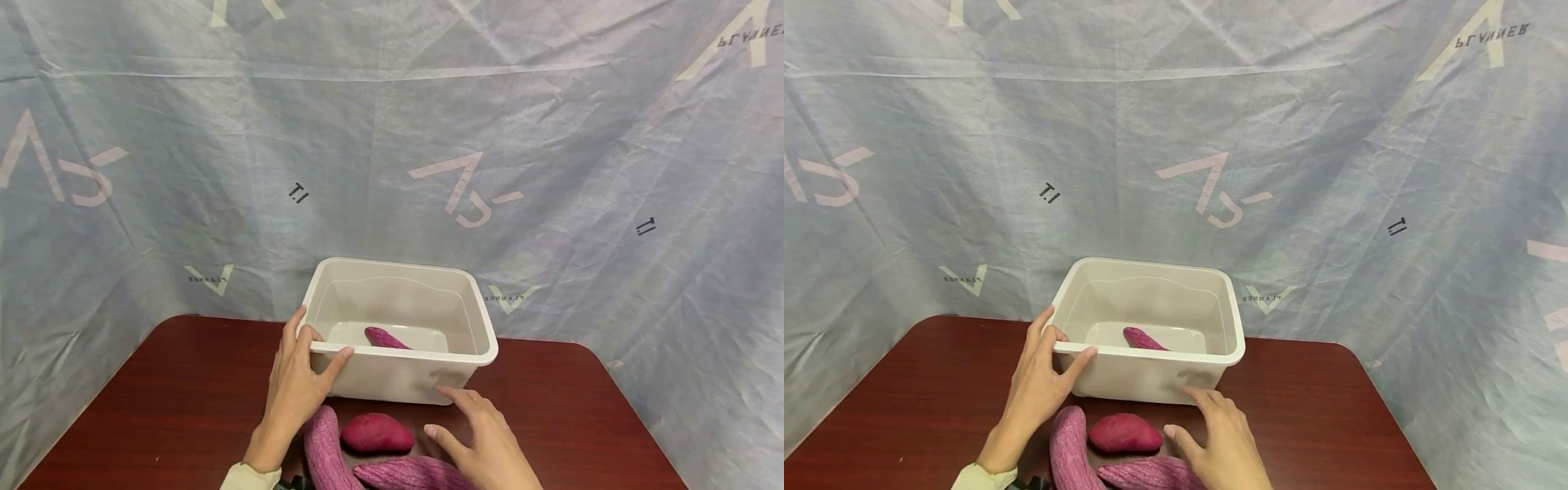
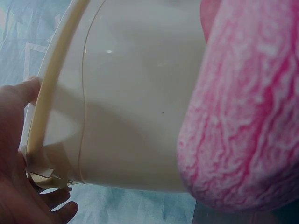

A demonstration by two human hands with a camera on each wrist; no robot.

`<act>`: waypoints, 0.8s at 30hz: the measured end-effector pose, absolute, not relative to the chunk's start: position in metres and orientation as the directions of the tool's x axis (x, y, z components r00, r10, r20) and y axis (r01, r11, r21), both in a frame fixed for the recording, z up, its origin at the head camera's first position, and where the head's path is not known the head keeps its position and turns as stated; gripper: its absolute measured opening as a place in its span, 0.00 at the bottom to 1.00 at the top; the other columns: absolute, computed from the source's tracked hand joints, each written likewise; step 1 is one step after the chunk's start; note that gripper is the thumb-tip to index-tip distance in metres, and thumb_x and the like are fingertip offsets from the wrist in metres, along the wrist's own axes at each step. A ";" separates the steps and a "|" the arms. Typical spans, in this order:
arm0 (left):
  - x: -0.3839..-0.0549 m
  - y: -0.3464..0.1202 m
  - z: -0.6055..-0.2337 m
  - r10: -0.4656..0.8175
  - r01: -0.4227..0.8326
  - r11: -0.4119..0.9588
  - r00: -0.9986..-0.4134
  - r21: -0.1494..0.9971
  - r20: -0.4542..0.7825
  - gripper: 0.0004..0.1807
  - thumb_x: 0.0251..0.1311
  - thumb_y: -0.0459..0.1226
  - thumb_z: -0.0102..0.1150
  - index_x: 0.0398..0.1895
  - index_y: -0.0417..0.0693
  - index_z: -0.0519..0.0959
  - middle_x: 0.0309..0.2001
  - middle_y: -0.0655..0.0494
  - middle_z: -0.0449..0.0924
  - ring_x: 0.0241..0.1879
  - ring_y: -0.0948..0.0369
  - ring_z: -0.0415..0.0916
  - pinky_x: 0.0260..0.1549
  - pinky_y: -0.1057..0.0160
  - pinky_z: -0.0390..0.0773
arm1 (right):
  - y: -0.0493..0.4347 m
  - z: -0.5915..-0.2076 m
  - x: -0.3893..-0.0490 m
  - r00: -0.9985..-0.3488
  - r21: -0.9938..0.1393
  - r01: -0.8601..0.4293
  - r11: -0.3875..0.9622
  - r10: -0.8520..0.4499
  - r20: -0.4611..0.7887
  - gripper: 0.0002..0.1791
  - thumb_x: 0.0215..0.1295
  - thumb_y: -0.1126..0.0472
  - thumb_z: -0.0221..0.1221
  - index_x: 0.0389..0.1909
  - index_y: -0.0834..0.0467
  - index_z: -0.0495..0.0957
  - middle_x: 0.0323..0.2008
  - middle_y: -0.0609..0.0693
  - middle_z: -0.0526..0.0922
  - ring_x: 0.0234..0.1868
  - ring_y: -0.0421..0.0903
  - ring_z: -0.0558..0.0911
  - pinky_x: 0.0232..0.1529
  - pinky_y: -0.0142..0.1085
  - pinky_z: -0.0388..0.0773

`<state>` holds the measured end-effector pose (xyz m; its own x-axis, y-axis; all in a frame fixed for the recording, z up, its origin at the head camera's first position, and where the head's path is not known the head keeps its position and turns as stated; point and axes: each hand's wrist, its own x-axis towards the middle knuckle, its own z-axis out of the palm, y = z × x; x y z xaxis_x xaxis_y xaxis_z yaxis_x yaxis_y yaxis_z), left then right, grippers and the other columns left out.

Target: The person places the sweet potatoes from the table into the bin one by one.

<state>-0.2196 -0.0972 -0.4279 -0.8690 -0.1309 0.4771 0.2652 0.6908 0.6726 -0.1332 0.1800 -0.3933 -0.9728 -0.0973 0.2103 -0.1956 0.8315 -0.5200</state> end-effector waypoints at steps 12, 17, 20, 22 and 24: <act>-0.220 -0.097 -0.427 -0.127 0.263 0.694 -0.872 0.671 0.473 0.28 0.56 0.60 0.68 0.39 0.50 0.69 0.78 0.51 0.56 0.58 0.39 0.73 0.49 0.39 0.73 | 0.181 -0.398 -0.132 -0.974 -0.471 -0.201 0.859 -0.125 0.188 0.32 0.56 0.36 0.68 0.59 0.44 0.78 0.53 0.36 0.82 0.56 0.44 0.81 0.56 0.49 0.76; -0.219 -0.097 -0.426 -0.127 0.257 0.695 -0.875 0.672 0.467 0.28 0.57 0.60 0.67 0.39 0.50 0.69 0.78 0.52 0.55 0.58 0.39 0.74 0.49 0.39 0.73 | 0.183 -0.397 -0.133 -0.975 -0.457 -0.213 0.864 -0.161 0.151 0.33 0.56 0.33 0.67 0.60 0.45 0.78 0.54 0.38 0.82 0.57 0.45 0.81 0.56 0.50 0.76; -0.219 -0.097 -0.426 -0.128 0.256 0.696 -0.875 0.671 0.466 0.27 0.57 0.60 0.67 0.39 0.50 0.69 0.78 0.52 0.55 0.58 0.39 0.74 0.48 0.39 0.73 | 0.184 -0.397 -0.133 -0.977 -0.465 -0.210 0.860 -0.168 0.131 0.34 0.55 0.32 0.66 0.60 0.45 0.78 0.54 0.39 0.82 0.58 0.46 0.80 0.56 0.51 0.76; -0.219 -0.097 -0.426 -0.129 0.256 0.695 -0.875 0.672 0.467 0.27 0.57 0.60 0.67 0.39 0.50 0.69 0.78 0.52 0.56 0.57 0.39 0.74 0.48 0.39 0.74 | 0.185 -0.396 -0.134 -0.978 -0.474 -0.208 0.856 -0.175 0.113 0.35 0.55 0.30 0.66 0.60 0.45 0.78 0.55 0.39 0.82 0.58 0.46 0.80 0.55 0.51 0.76; -0.219 -0.097 -0.426 -0.133 0.256 0.693 -0.873 0.674 0.469 0.27 0.57 0.60 0.67 0.39 0.50 0.69 0.78 0.52 0.56 0.58 0.39 0.74 0.48 0.39 0.73 | 0.186 -0.397 -0.134 -0.978 -0.482 -0.206 0.852 -0.185 0.091 0.36 0.54 0.29 0.65 0.60 0.44 0.77 0.56 0.41 0.82 0.59 0.47 0.80 0.55 0.52 0.76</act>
<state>-0.2193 -0.0969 -0.4259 -0.8733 -0.1327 0.4687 0.2563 0.6931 0.6738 -0.1341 0.1862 -0.3970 -0.9784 -0.1853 0.0913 -0.2062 0.8516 -0.4818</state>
